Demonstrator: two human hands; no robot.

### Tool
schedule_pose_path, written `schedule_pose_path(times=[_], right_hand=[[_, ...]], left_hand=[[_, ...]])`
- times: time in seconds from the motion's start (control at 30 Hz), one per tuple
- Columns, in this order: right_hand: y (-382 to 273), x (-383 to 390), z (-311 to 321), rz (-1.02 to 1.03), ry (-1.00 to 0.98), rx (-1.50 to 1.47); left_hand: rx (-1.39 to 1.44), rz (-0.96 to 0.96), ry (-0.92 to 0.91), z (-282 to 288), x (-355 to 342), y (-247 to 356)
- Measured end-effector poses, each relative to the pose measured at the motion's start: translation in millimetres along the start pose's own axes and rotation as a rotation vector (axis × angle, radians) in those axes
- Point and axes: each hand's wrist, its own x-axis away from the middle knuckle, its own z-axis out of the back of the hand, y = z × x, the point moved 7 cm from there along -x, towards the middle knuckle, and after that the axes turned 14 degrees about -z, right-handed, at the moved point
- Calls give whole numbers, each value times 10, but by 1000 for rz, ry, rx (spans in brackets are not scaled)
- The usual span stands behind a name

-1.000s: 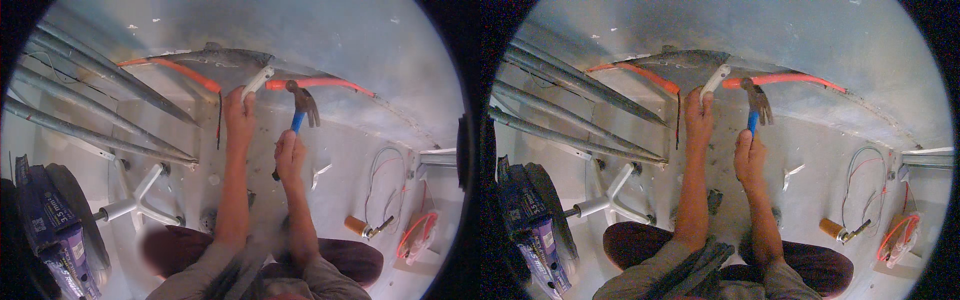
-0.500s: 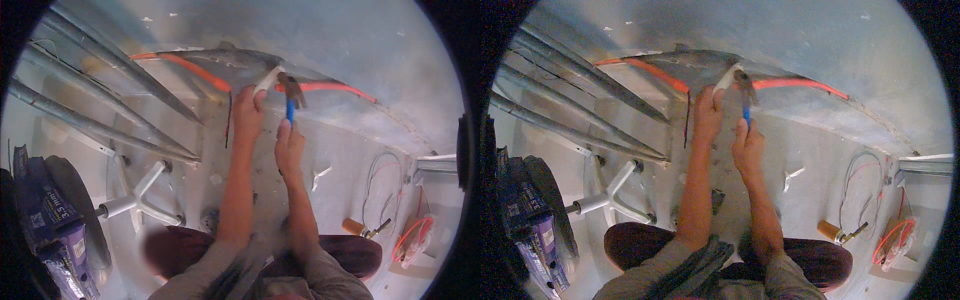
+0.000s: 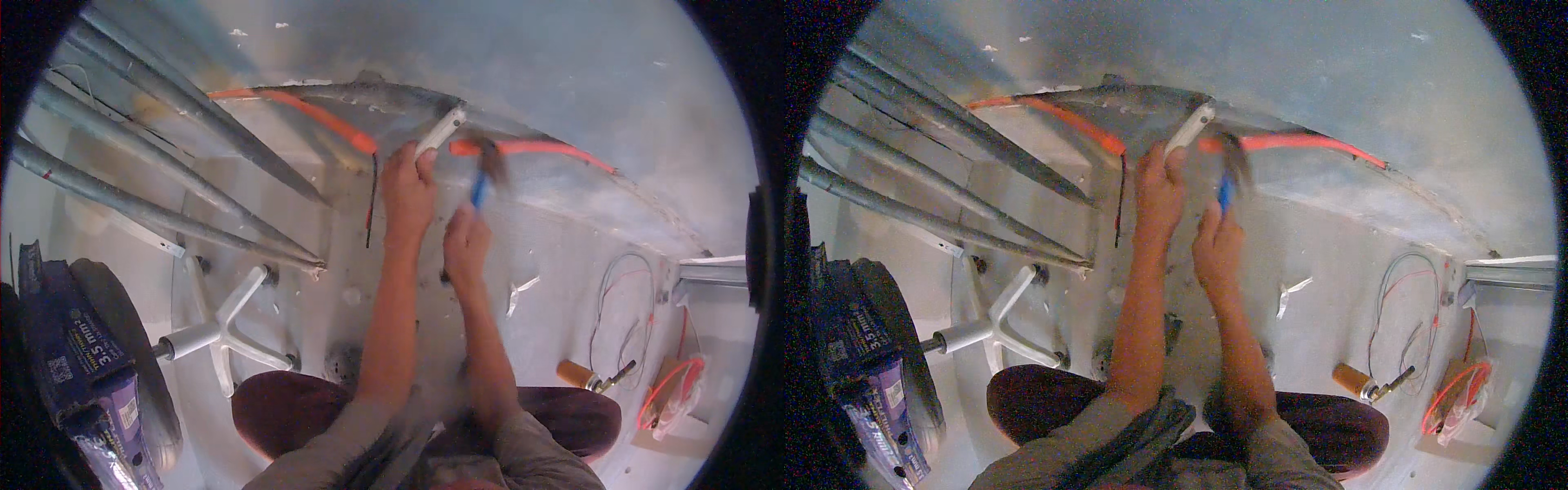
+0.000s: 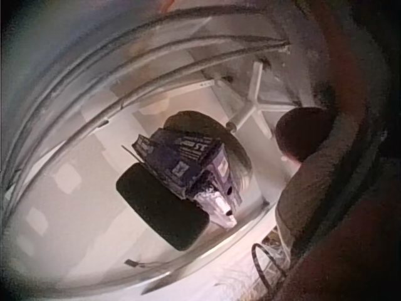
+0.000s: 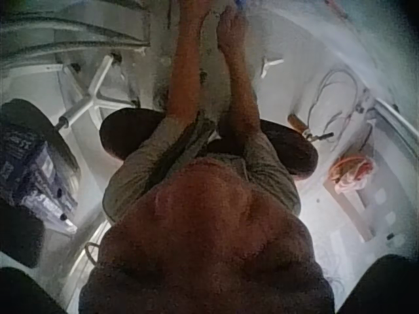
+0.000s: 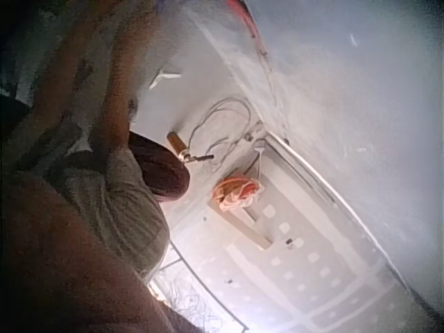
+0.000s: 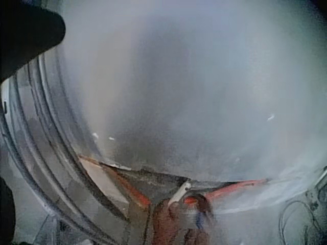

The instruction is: Installing and securing a conduit fitting and wiring within a wall cavity using a hammer and pliers.

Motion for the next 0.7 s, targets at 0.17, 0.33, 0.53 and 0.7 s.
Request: schedule_pose_path(times=[0.17, 0.33, 0.53, 0.7], right_hand=[[-253, 64, 14, -197, -161, -334], [-237, -23, -111, -64, -104, 104], [-177, -48, -104, 94, 70, 266], [29, -79, -37, -326, -224, -318]], left_hand=[[1, 6, 28, -12, -16, 6], [35, -30, 32, 17, -25, 45], [-19, 7, -29, 25, -49, 75], [-282, 6, 86, 211, -71, 478]])
